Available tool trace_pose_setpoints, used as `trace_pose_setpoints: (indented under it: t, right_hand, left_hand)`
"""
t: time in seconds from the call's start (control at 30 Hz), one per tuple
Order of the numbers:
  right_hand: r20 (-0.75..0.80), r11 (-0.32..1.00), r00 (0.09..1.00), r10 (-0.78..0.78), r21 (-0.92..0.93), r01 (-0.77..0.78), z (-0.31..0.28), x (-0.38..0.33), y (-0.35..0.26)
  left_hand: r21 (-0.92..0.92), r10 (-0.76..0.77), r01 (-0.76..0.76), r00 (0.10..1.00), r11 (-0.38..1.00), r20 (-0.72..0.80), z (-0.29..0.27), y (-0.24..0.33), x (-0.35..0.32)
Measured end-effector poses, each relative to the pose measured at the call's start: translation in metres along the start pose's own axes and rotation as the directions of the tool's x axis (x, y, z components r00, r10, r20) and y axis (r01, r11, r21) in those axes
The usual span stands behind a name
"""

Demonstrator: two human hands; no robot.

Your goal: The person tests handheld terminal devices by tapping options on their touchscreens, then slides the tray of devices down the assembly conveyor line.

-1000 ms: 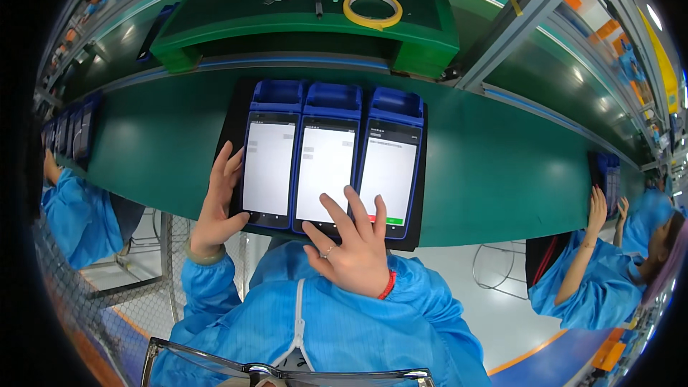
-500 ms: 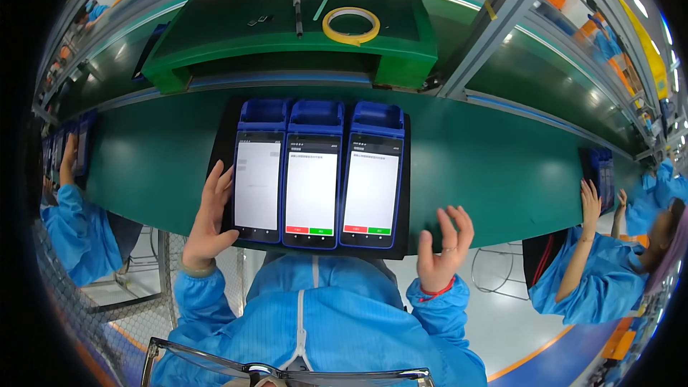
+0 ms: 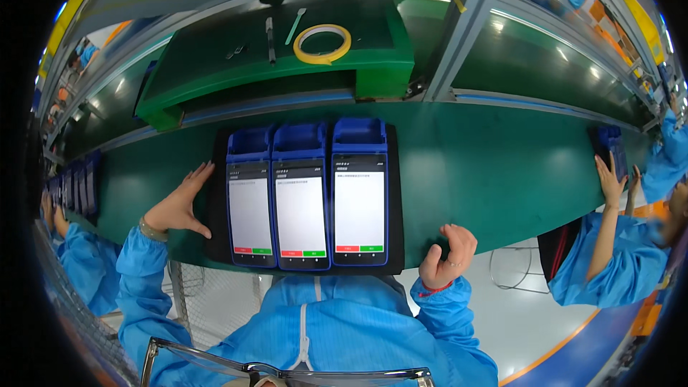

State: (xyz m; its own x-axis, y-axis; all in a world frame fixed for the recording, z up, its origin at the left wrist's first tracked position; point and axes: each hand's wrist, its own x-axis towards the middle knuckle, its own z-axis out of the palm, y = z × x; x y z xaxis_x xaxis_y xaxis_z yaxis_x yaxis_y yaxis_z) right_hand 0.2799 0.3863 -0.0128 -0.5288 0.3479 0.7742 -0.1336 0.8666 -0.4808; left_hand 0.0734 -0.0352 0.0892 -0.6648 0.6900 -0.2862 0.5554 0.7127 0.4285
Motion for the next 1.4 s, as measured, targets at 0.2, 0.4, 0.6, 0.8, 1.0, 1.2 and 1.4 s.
trace_pose_setpoints:
  t: [0.2,0.4,0.6,0.8,1.0,1.2,1.4]
  right_hand:
    - [-0.031,0.999,0.999,-0.027,0.022,0.027,-0.005,-0.001,0.003]
    - [0.003,0.996,0.997,-0.083,-0.005,0.083,-0.01,0.002,0.007]
    - [-0.136,0.986,0.978,-0.157,0.039,0.164,-0.006,-0.006,0.01]
    - [-0.312,0.976,0.932,-0.184,0.058,0.212,-0.003,-0.012,0.015]
    - [-0.484,0.978,0.862,-0.154,0.053,0.204,0.005,-0.008,0.014]
    - [-0.382,0.974,0.913,-0.144,0.11,0.2,-0.007,0.0,0.014]
    - [-0.374,0.984,0.915,-0.154,0.025,0.176,-0.004,-0.008,0.013]
  left_hand:
    - [0.107,0.048,-0.061,0.992,0.992,0.115,-0.008,0.007,0.014]
    - [0.436,0.208,-0.269,0.961,0.859,0.182,-0.019,-0.008,0.013]
    - [0.389,0.259,-0.281,0.96,0.877,0.11,-0.006,-0.012,0.012]
    - [0.366,0.402,-0.404,0.912,0.838,0.086,0.008,0.022,0.035]
    - [0.355,0.396,-0.372,0.918,0.857,0.005,0.048,0.081,0.09]
    - [0.366,0.48,-0.443,0.877,0.818,-0.013,0.084,0.183,0.159]
    - [0.387,0.69,-0.59,0.695,0.708,-0.203,0.117,0.282,0.233]
